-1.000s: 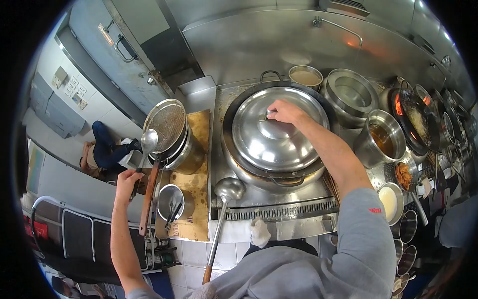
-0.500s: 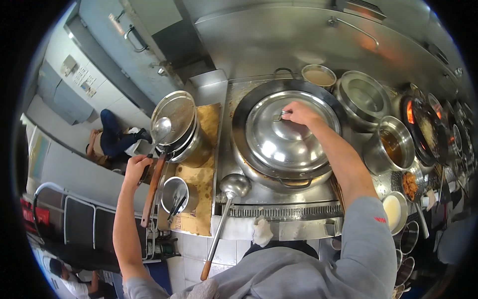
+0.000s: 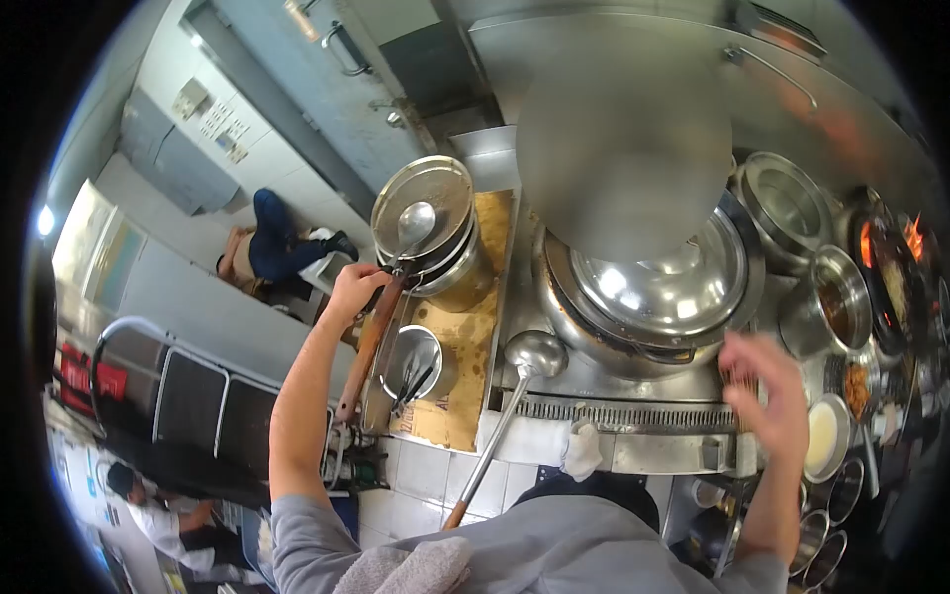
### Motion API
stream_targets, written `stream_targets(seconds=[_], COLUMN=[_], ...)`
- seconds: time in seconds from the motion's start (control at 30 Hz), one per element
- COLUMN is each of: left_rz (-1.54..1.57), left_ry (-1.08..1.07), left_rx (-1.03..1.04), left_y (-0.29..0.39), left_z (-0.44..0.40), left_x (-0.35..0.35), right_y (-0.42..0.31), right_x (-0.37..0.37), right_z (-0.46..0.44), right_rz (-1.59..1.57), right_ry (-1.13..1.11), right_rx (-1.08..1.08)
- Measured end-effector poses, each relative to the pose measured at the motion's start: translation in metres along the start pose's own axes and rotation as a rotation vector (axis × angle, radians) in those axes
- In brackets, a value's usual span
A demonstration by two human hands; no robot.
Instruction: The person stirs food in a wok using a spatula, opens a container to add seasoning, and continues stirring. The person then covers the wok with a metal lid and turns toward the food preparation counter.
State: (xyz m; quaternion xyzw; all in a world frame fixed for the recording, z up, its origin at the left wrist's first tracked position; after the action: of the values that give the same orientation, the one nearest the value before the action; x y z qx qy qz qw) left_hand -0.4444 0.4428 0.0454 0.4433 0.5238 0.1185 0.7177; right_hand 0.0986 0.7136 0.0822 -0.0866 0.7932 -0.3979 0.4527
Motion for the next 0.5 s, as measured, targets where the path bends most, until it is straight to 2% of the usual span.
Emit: stream_targets(seconds=[0.1,0.17,0.23,0.27,0.3,0.33,0.37,0.4,0.43,0.47,0.5], left_rz=[0.004,-0.020,-0.127,-0.096,-0.021,-0.013,0.181,0.310,0.100,0.061,-0.011], left_ry=[0.007,-0.026,-0.024,-0.005,-0.053,-0.062,-0.144,-0.228,-0.094,-0.196,-0.205], left_rx=[0.109,0.096,0.138,0.220,0.109,0.133,0.125,0.215,0.361,0.460,0.519], left_y=[-0.013,-0.018,-0.024,-0.052,-0.046,-0.039,-0.055,-0.049,-0.073,-0.072,-0.058], left_z=[-0.023,-0.034,-0.045,-0.069,-0.064,-0.056,-0.062,-0.054,-0.086,-0.101,-0.099], left_x=[0.010,0.015,0.018,0.021,0.024,0.025,0.029,0.031,0.028,0.031,0.039], right_y=[0.012,0.028,0.024,0.020,0.011,0.007,0.012,0.009,0.008,-0.003,-0.005], right_x=[0.029,0.062,0.085,0.095,0.097,0.101,0.107,0.106,0.106,0.101,0.102], right_z=[0.100,0.168,0.215,0.232,0.243,0.253,0.261,0.267,0.275,0.281,0.292], right_rz=[-0.059,-0.219,-0.223,-0.174,-0.064,-0.033,-0.066,-0.017,0.055,0.116,0.145], right_ry=[0.025,0.067,0.090,0.120,0.081,0.094,0.180,0.215,0.222,0.209,0.221], right_rx=[0.285,0.609,0.668,0.639,0.646,0.627,0.558,0.534,0.479,0.565,0.589])
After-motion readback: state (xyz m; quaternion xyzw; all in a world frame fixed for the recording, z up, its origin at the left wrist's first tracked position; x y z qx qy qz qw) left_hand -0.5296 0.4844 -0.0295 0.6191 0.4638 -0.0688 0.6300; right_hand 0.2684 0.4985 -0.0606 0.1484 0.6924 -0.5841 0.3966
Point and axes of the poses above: each hand's wrist, its own z-axis away from the middle knuckle, its own x-axis out of the palm, y = z × x, the point moved 3 cm from there along -z, towards the middle knuckle, and after that the axes turned 13 degrees about z, right-handed, at the moved point
